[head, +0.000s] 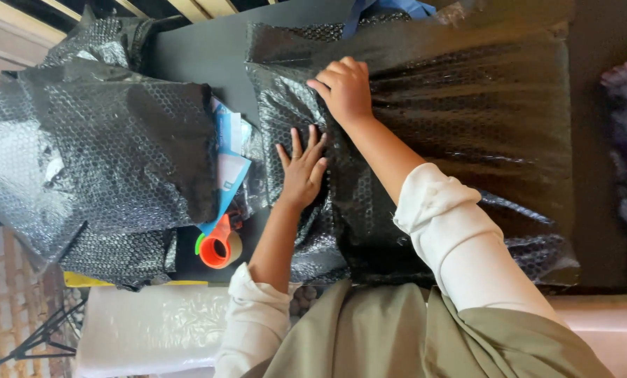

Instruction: The person packs a pillow into a blue bag, dusts the bag with a handheld duster, wraps the bag in black bubble wrap, and secures the package with clear tape using a handheld tape dispenser.

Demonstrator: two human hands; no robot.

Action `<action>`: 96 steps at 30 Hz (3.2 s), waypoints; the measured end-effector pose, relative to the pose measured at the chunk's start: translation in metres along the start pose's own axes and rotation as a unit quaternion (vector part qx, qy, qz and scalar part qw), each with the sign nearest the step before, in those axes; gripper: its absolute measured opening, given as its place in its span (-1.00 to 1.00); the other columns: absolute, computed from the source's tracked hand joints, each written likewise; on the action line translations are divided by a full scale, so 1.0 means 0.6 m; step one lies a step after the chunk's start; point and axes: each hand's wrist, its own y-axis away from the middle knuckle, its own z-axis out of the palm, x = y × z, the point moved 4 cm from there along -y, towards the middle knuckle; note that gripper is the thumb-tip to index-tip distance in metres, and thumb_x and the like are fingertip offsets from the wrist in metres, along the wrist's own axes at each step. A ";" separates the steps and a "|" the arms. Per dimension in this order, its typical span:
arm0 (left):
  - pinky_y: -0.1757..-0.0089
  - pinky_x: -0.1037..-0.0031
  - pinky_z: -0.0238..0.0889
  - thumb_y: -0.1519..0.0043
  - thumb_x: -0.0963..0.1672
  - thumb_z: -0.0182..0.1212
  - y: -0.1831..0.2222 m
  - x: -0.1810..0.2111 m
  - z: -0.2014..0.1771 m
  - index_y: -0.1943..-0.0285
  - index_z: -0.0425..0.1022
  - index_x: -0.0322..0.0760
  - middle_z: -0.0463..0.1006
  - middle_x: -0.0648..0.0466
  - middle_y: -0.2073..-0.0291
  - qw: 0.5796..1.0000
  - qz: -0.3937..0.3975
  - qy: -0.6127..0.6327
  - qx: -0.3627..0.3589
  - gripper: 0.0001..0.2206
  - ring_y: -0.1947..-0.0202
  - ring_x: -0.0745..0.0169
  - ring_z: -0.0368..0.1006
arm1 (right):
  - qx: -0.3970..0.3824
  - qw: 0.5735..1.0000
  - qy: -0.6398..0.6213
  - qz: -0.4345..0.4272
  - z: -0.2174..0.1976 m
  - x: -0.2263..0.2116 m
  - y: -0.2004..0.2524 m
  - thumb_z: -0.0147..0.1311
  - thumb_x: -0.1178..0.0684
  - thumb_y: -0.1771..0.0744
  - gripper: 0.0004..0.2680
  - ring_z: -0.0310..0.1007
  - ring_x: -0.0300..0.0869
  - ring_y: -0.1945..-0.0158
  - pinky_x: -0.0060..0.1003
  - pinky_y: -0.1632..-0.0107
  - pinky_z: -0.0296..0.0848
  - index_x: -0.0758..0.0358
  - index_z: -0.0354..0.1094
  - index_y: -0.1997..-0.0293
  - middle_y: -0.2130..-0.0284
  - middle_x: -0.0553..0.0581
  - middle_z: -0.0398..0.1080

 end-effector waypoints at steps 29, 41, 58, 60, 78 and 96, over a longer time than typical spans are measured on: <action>-0.34 -0.41 -0.56 -0.36 0.12 0.11 0.021 -0.005 0.024 -0.67 -0.10 0.00 -0.24 0.01 -0.63 0.987 0.080 -0.136 -0.010 -0.27 -0.59 -0.27 -0.48 | -0.121 0.971 0.021 0.207 -0.189 -0.191 0.354 0.17 0.04 -0.36 -0.90 0.55 -0.12 0.18 -0.33 0.14 0.53 0.13 0.55 0.11 0.28 -0.05 0.46; -0.34 -0.41 -0.63 -0.34 -0.08 0.06 0.003 0.005 0.057 -0.65 -0.06 -0.18 -0.29 0.03 -0.64 0.984 0.049 -0.163 -0.044 -0.33 -0.59 -0.30 -0.52 | -0.021 0.973 -0.117 0.200 -0.159 -0.203 0.324 0.30 0.17 -0.27 -0.94 0.59 -0.02 0.24 -0.23 0.25 0.55 0.23 0.50 0.27 0.34 0.07 0.53; -0.37 -0.30 -0.62 -0.40 0.10 0.11 0.006 0.001 0.039 -0.60 0.06 0.44 -0.13 0.19 -0.62 0.999 0.030 -0.032 -0.013 -0.44 -0.60 -0.10 -0.46 | -0.207 0.958 -0.015 0.199 -0.231 -0.279 0.335 0.34 -0.03 -0.22 -0.67 0.58 0.02 0.22 -0.15 0.18 0.59 0.25 0.44 0.00 0.11 0.19 0.43; -0.37 -0.30 -0.63 -0.41 0.11 0.12 0.010 0.000 0.037 -0.61 0.04 0.43 -0.16 0.20 -0.63 0.999 0.033 -0.034 -0.020 -0.43 -0.60 -0.10 -0.48 | -0.267 0.940 -0.010 0.214 -0.252 -0.280 0.368 0.34 -0.07 -0.21 -0.69 0.58 0.02 0.27 -0.15 0.23 0.57 0.24 0.43 0.06 0.23 0.15 0.43; -0.35 -0.30 -0.73 -0.43 0.06 0.08 0.027 0.010 0.024 -0.57 0.12 0.08 -0.22 0.07 -0.61 0.998 0.061 -0.014 -0.033 -0.48 -0.57 -0.18 -0.58 | -0.572 0.797 -0.146 0.129 -0.166 -0.271 0.510 0.30 -0.01 -0.25 -0.59 0.42 0.21 -0.12 0.05 -0.10 0.47 0.21 0.36 -0.21 -0.11 0.27 0.37; -0.39 -0.23 -0.68 -0.29 0.13 0.20 0.016 -0.011 0.044 -0.44 0.27 0.06 -0.14 0.15 -0.62 0.999 0.052 0.001 -0.005 -0.45 -0.61 -0.06 -0.48 | -0.539 0.833 0.084 0.094 -0.137 -0.148 0.178 0.45 -0.51 0.04 0.20 -0.68 0.11 -0.60 0.54 -0.34 -0.81 0.23 -0.43 -0.61 -0.59 0.18 -0.45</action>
